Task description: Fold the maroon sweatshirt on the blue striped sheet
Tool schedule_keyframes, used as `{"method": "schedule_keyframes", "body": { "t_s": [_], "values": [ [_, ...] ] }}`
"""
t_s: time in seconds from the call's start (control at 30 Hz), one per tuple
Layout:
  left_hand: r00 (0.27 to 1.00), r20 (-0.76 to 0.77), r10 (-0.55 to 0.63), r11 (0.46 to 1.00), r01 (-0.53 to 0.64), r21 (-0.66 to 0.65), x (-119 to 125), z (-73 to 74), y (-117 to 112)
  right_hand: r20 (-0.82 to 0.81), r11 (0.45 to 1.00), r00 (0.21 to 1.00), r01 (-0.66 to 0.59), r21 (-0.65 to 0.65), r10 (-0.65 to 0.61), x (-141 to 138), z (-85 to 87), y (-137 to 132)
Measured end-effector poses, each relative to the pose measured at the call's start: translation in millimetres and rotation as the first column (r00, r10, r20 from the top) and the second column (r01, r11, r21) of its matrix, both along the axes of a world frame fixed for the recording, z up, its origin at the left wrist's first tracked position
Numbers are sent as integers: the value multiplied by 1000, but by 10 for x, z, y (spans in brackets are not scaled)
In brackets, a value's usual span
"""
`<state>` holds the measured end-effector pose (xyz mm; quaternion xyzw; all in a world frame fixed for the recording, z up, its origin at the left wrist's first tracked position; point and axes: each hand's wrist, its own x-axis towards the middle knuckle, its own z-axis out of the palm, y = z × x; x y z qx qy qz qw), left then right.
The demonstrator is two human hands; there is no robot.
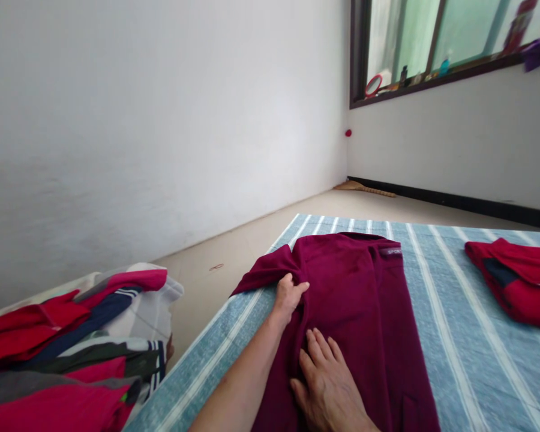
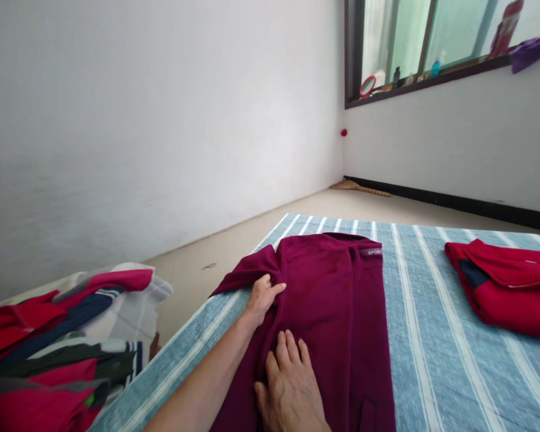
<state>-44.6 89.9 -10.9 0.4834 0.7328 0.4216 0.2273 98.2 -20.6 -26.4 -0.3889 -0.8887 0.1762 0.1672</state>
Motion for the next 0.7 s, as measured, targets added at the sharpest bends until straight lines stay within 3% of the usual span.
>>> {"method": "schedule_keyframes", "body": {
  "t_s": [0.07,0.13,0.27,0.43,0.7],
  "values": [
    [965,262,18,999,-27,33,-99,24,-8,-4,1000,1000,1,-10,-1,4,2,-6],
    [878,478,30,996,-67,61,-206,64,-11,-9,1000,1000,2,-22,-2,8,7,-9],
    [695,718,36,983,-152,98,-356,129,2,-37,998,999,13,-53,-15,7,33,1],
    [595,804,13,957,-240,162,-460,189,86,-48,996,999,20,-91,-25,3,66,15],
    [600,800,11,926,-309,219,-670,231,231,-49,993,999,2,-114,-8,16,90,22]
  ]
}}
